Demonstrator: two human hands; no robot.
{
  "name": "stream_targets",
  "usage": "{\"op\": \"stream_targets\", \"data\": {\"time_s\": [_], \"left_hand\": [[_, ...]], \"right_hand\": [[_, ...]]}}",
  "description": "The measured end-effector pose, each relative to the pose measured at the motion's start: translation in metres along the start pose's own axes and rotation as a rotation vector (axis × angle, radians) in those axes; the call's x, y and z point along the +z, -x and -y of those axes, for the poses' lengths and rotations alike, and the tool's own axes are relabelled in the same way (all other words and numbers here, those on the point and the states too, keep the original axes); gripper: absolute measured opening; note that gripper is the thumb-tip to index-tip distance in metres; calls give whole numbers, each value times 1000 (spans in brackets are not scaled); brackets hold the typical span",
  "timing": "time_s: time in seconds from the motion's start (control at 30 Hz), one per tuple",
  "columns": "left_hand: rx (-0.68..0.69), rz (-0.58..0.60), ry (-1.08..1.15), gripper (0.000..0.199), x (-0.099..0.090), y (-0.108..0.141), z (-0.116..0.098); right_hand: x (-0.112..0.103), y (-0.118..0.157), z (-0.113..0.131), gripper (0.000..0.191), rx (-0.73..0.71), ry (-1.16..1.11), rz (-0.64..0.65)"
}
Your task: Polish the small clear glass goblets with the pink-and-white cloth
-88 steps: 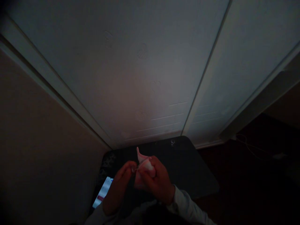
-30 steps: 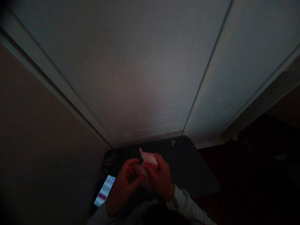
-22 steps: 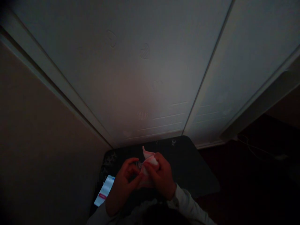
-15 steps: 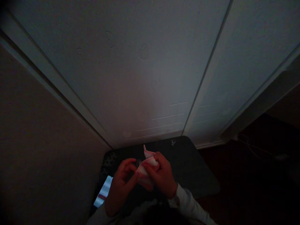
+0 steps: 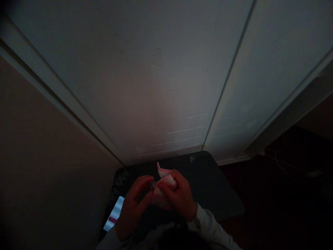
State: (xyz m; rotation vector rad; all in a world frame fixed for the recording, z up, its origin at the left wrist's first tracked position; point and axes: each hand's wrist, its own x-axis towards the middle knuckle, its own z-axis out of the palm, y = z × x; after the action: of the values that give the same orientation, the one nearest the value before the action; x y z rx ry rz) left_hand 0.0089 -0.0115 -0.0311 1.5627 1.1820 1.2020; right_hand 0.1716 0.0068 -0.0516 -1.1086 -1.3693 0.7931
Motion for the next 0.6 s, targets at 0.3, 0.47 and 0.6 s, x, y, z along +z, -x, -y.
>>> {"op": "stream_targets", "data": {"time_s": [0.3,0.47,0.6], "left_hand": [[-13,17,-70,32,0,-4,-3],[-14,-16,-77,29,0,-5,-7],[-83,-16,-90,26,-1,-5,-10]], "right_hand": [[-2,-2,7,11,34,-29,-35],[0,-3,14,12,13,-16,-36],[2,-2,14,14,-16,-10,-66]]}}
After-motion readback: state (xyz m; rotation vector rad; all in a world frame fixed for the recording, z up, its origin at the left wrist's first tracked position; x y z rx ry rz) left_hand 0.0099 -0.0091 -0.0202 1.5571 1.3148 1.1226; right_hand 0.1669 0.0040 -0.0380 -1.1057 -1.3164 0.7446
